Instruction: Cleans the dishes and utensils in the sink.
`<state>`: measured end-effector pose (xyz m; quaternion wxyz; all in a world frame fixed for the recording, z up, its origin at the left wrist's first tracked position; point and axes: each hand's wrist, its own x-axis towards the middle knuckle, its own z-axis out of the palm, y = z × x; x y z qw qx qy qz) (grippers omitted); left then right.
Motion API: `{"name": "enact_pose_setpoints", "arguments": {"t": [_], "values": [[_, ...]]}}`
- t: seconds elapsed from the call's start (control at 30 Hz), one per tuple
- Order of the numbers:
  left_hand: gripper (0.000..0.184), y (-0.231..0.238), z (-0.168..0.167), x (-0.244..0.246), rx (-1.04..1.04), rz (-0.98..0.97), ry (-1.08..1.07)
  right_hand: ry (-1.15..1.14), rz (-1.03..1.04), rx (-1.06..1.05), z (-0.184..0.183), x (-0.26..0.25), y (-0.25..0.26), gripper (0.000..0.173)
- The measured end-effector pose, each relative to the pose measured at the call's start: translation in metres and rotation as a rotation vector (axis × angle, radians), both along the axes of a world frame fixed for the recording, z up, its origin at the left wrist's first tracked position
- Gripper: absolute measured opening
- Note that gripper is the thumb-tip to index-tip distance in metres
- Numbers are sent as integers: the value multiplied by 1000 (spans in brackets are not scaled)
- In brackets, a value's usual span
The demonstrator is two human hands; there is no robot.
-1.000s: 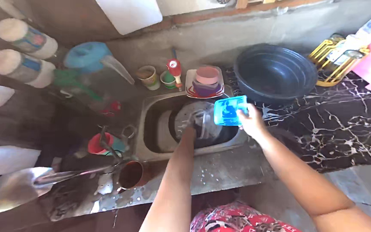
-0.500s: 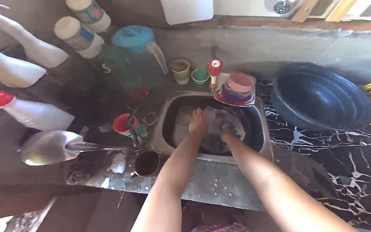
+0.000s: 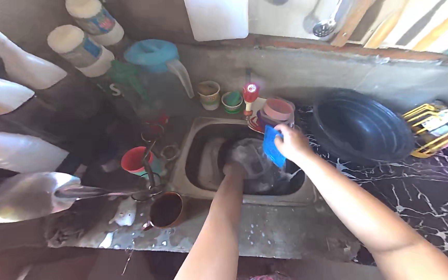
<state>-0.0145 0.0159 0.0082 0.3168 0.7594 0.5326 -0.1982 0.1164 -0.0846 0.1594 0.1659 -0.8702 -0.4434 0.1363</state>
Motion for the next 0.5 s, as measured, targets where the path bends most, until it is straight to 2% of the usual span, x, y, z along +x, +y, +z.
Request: {"name": "enact_pose_setpoints", "arguments": {"t": [0.1, 0.2, 0.27, 0.33, 0.4, 0.43, 0.5], "values": [[55, 1, -9, 3, 16, 2, -94, -1, -176, 359, 20, 35, -4, 41], [53, 11, -1, 2, 109, 33, -376, 273, -474, 677, 14, 78, 21, 50], [50, 17, 9, -1, 185, -110, -460, 534, -598, 785, 3, 93, 42, 57], [46, 20, 12, -11, 293, -278, -522, 754, -646, 797, -11, 99, 59, 60], [39, 22, 12, -29, 403, -386, -698, 792, -620, 666, -22, 99, 64, 75], [36, 24, 8, -38, 484, -433, -821, 725, -597, 595, -27, 98, 62, 83], [28, 31, -8, -45, 785, -543, -1082, 446, -481, 551, -40, 93, 48, 87]]}}
